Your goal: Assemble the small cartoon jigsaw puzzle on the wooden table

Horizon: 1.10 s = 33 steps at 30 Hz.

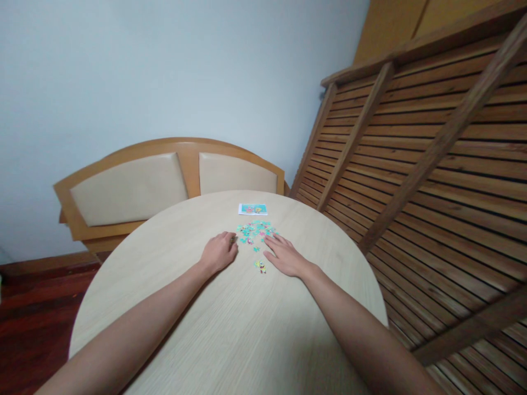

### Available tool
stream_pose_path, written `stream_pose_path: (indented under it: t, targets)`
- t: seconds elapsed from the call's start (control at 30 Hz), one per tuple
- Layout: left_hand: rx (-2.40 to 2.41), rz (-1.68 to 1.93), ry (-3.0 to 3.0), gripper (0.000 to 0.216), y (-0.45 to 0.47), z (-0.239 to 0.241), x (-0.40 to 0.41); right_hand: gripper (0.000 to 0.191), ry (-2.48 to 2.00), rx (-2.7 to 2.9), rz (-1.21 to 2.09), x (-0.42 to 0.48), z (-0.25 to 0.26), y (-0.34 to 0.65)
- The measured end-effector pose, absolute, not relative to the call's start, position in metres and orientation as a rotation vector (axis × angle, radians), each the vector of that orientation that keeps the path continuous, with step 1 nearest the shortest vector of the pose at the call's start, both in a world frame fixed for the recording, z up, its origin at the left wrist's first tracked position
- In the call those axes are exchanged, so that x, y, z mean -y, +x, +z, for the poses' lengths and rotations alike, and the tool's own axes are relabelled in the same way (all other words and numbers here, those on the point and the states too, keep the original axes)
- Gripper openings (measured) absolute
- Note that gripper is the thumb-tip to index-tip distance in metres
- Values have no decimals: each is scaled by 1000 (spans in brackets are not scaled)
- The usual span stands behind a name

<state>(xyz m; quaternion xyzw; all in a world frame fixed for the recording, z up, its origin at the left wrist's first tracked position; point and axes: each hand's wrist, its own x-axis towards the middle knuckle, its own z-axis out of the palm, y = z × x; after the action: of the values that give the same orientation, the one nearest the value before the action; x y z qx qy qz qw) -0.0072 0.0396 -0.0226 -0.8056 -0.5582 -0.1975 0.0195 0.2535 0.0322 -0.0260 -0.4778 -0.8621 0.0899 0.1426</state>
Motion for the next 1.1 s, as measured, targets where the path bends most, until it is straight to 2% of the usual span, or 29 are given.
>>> stream_pose_path:
  t: [0.33,0.5,0.87,1.1]
  targets:
    - [1814,-708,-2468,27,-22,-29,-55,51,-1361,2474,252,-32,-27,255]
    - [1759,-716,-2515,28,-23,-29,-58,54,-1381,2421,260,-32,-26,259]
    - [1407,-721,-2680,25,-20,-29,-57,39,-1405,2395,218,-29,-19,264]
    - [1397,-804,-2736,22,-18,-30,-58,40,-1307,2426,207,-25,-19,256]
